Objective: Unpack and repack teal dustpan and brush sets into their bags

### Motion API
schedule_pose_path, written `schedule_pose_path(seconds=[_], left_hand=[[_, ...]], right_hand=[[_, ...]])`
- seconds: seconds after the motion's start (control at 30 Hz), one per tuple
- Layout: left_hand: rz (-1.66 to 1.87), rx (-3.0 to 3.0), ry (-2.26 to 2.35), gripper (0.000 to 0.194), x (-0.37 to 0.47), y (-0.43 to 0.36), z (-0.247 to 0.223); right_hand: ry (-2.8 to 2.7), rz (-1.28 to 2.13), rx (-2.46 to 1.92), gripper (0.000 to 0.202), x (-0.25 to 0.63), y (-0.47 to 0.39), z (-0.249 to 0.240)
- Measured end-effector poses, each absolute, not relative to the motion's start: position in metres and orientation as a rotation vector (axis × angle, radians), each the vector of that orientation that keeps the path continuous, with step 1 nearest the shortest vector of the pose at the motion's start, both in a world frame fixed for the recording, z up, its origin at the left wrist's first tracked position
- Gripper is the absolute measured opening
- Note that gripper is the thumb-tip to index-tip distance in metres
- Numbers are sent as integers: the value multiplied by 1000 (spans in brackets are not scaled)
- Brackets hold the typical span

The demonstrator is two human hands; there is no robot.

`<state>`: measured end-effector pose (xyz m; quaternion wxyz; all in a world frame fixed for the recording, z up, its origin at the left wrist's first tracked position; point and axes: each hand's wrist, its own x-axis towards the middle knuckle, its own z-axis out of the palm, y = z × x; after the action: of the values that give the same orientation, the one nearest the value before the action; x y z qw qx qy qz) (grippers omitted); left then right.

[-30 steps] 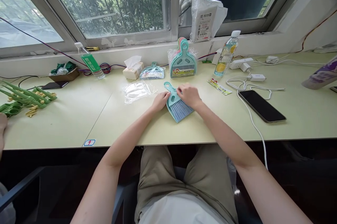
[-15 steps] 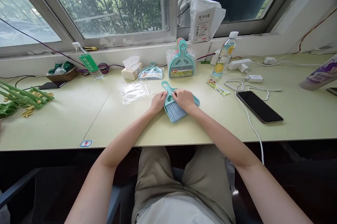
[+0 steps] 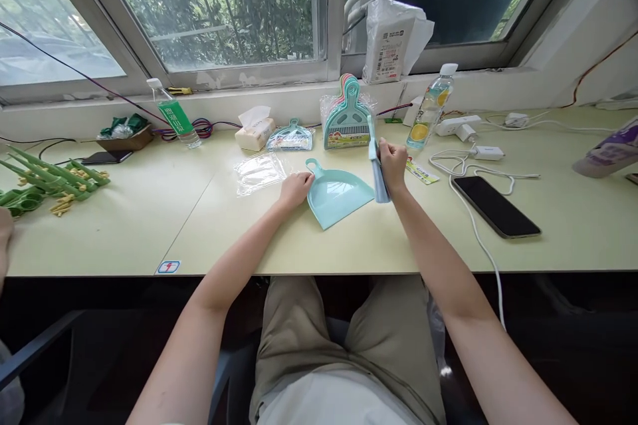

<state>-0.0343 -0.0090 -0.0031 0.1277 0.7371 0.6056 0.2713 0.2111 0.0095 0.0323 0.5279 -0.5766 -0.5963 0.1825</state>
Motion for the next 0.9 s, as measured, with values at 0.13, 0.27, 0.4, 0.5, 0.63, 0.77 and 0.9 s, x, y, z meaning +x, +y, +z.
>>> schedule_pose_path(seconds=[0.13,0.27,0.4,0.5,0.63,0.77,0.9], left_hand=[[764,2193,1851,30,-39,-9,-1],[765,2192,1905,35,-44,-7,2],[873,2246,1830,27,-54,-2,2],[904,2293,1710,30,-60,2,0],[893,2308,1623,28,-62,6,-5],[902,2302,1585,23,-61,8,-7],[910,2298,1588,23,-61,8,-7]], right_hand=[[-1622,-48,-1757,42,239,23,14],[-1774,-137,-1886,38,253,34,-12],[-1768,-143,-1940,40,261,37,-15],[-1804,-82,-1977,43,265,36,-9],[-1941,2,-1975,40,270,37,-6],[-1850,29,-2060,34,272,39,-8],[-1834,-15,-2080,36,270,40,-10]])
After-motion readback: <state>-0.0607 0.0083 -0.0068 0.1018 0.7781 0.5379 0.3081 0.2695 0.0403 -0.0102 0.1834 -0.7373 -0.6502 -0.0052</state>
